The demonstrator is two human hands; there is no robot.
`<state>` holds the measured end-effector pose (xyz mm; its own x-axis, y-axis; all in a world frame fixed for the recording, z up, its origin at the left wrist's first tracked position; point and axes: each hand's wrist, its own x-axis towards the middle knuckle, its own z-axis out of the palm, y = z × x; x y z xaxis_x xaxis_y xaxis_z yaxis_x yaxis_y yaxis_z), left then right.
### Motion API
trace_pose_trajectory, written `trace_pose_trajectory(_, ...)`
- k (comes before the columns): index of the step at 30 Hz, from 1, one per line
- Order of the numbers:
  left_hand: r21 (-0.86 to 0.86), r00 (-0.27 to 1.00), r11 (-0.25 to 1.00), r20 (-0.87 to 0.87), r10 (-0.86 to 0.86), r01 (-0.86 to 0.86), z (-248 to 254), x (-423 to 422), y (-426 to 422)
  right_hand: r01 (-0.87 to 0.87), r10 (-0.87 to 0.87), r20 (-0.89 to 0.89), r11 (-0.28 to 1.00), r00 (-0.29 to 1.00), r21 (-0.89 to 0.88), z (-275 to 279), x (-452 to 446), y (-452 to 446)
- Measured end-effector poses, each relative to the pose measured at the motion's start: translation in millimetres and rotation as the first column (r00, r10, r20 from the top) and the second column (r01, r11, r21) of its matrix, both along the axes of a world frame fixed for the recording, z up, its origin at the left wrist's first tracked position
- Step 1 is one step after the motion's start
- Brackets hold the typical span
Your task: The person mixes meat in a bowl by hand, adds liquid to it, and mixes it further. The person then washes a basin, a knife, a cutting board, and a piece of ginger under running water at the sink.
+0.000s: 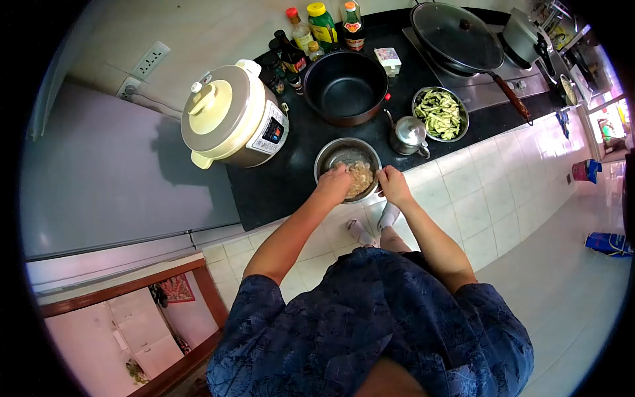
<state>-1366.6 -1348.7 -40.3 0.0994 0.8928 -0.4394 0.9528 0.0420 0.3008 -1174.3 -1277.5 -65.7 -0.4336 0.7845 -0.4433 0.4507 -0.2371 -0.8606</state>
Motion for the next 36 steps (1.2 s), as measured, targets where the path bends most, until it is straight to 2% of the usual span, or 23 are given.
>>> trace_pose_trajectory(2,0.294,0.997,0.956,0.075,-0.008,-0.015,-1.0,2.9,-7.5,0.004,-0.004,-0.005,1.000,1.000,-0.004,-0.1,0.2,-0.1)
trace_pose_trajectory(5,0.399,0.983,0.907,0.059,-0.174,0.137,-6.0,7.8,-5.5,0.033,-0.032,-0.013,0.999,0.999,0.023,-1.1,-0.7,-1.6)
trace_pose_trajectory(8,0.134,0.999,0.990,-0.007,0.044,-0.042,7.3,2.2,11.4,0.040,-0.039,-0.010,0.999,0.999,0.013,-2.1,-2.1,-0.8)
trace_pose_trajectory(11,0.278,0.976,0.960,-0.202,0.077,-0.018,-1.3,-3.9,-6.0,0.039,-0.039,0.004,0.999,0.999,0.016,-2.8,-1.9,-0.1)
trace_pose_trajectory(14,0.286,0.954,0.956,-0.262,0.146,-0.067,-35.7,-1.4,-15.6,0.056,-0.055,-0.041,0.998,0.998,0.023,-8.0,-3.0,-1.1)
trace_pose_trajectory(17,0.138,0.968,0.963,-0.065,0.244,-0.233,-26.2,5.2,-3.0,0.028,-0.028,-0.004,0.999,1.000,0.031,5.1,-6.4,0.9)
trace_pose_trajectory(18,0.082,0.927,0.924,0.076,0.367,-0.373,-23.3,6.1,1.8,0.021,-0.021,0.006,0.999,1.000,0.034,3.8,-6.8,1.5)
trace_pose_trajectory(20,-0.082,0.744,0.802,0.328,0.583,-0.592,-17.2,7.3,13.5,0.015,-0.016,0.027,0.999,1.000,0.044,-1.4,-5.7,5.8)
trace_pose_trajectory(23,0.054,0.687,0.779,0.514,0.514,-0.624,-9.3,15.3,10.4,0.047,-0.046,-0.012,0.995,0.999,0.083,-2.6,-2.9,4.5)
trace_pose_trajectory(25,0.336,0.914,0.898,0.378,0.148,-0.285,-32.8,12.8,6.4,0.049,-0.048,-0.008,0.996,0.999,0.079,-4.4,-2.8,3.9)
trace_pose_trajectory(26,0.450,0.963,0.889,0.265,-0.042,-0.085,-45.5,10.6,5.5,0.047,-0.047,-0.007,0.996,0.999,0.079,-4.7,-3.6,4.8)
trace_pose_trajectory(29,0.004,0.989,0.995,0.114,0.094,-0.095,-6.8,10.6,7.7,0.061,-0.060,-0.003,0.996,0.998,0.062,-6.9,-4.1,4.8)
trace_pose_trajectory(30,0.169,0.980,0.969,0.117,0.161,-0.179,2.7,14.0,4.8,0.060,-0.060,-0.005,0.996,0.998,0.062,-7.4,-4.1,4.5)
trace_pose_trajectory(33,0.535,0.980,0.839,0.201,-0.011,-0.100,-9.4,20.7,10.3,0.044,-0.044,0.009,0.997,0.999,0.061,-7.7,-4.5,5.0)
trace_pose_trajectory(34,0.485,0.979,0.874,0.171,-0.108,0.012,-2.1,23.5,8.5,0.028,-0.030,0.028,0.998,0.999,0.062,-6.7,-3.9,5.5)
trace_pose_trajectory(36,0.366,0.984,0.916,0.007,-0.180,0.165,-9.4,14.4,11.8,0.031,-0.033,0.033,0.997,0.999,0.071,-6.7,-4.4,8.6)
